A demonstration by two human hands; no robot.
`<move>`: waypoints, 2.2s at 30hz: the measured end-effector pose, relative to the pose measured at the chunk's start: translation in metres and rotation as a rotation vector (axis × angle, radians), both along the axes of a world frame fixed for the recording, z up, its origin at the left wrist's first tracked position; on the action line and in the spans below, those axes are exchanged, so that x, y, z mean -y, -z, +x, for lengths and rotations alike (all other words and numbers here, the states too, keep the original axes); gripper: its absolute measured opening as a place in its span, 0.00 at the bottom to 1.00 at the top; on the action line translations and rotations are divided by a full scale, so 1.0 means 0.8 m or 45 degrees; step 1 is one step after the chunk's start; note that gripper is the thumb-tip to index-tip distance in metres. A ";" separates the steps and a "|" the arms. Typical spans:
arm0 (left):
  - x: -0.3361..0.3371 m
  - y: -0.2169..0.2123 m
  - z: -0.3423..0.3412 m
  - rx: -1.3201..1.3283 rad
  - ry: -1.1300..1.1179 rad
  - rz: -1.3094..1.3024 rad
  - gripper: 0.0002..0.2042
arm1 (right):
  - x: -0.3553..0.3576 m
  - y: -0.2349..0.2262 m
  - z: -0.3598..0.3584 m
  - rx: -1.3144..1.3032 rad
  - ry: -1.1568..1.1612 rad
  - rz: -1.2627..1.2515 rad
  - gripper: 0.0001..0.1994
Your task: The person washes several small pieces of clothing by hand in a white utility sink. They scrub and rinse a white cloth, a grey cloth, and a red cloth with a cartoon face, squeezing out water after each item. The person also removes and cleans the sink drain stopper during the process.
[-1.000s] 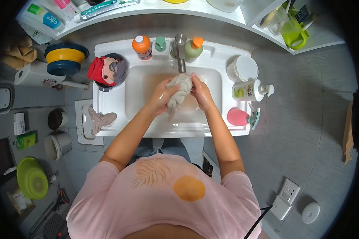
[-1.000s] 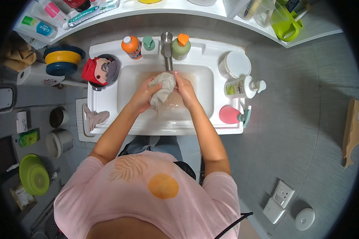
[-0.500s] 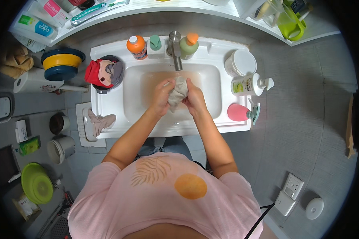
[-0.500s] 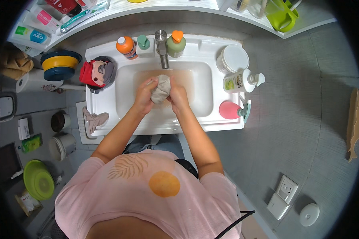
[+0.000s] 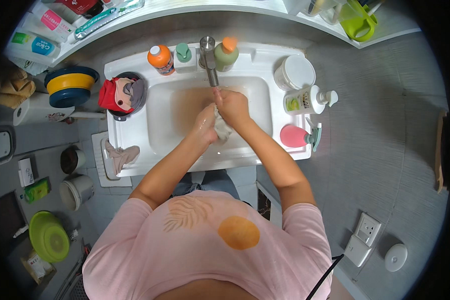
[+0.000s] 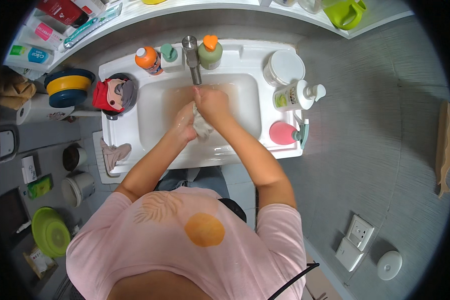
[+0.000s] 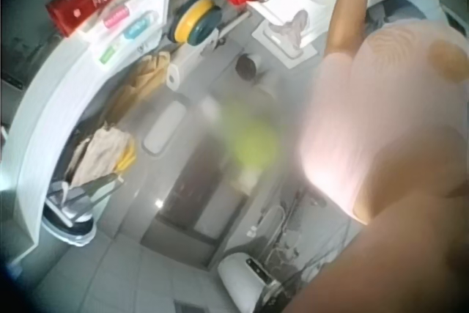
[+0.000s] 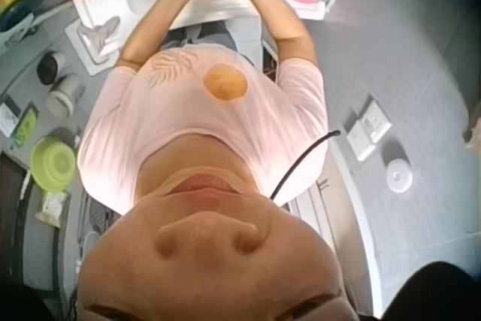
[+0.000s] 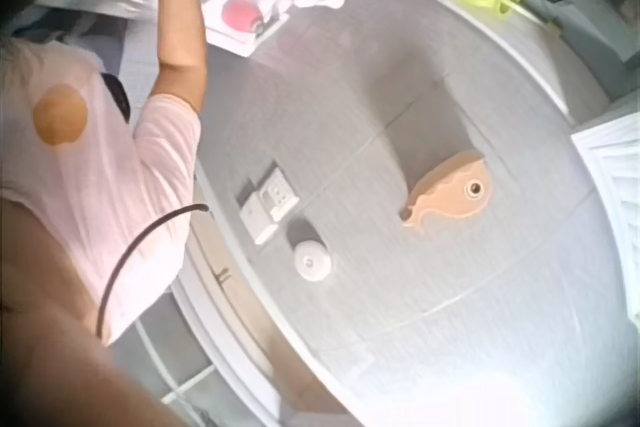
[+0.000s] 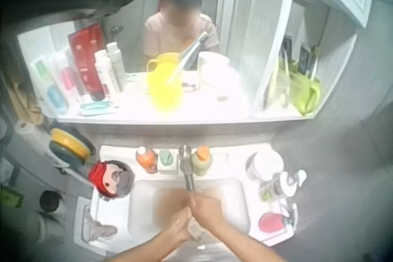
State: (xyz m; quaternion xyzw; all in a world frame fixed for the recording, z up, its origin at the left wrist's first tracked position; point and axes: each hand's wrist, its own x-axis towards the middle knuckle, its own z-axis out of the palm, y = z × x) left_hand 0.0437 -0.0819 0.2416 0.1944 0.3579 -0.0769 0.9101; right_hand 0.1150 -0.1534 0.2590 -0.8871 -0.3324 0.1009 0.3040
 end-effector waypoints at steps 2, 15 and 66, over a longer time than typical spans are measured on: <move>-0.009 0.022 0.000 -0.050 -0.095 0.022 0.14 | -0.010 0.002 -0.028 0.282 -0.123 0.120 0.15; -0.013 -0.034 0.016 -0.183 -0.031 -0.005 0.08 | -0.011 0.024 0.000 -0.034 0.021 0.453 0.15; -0.096 -0.010 -0.052 0.433 0.555 0.874 0.08 | 0.040 -0.098 0.029 -1.382 0.104 0.713 0.06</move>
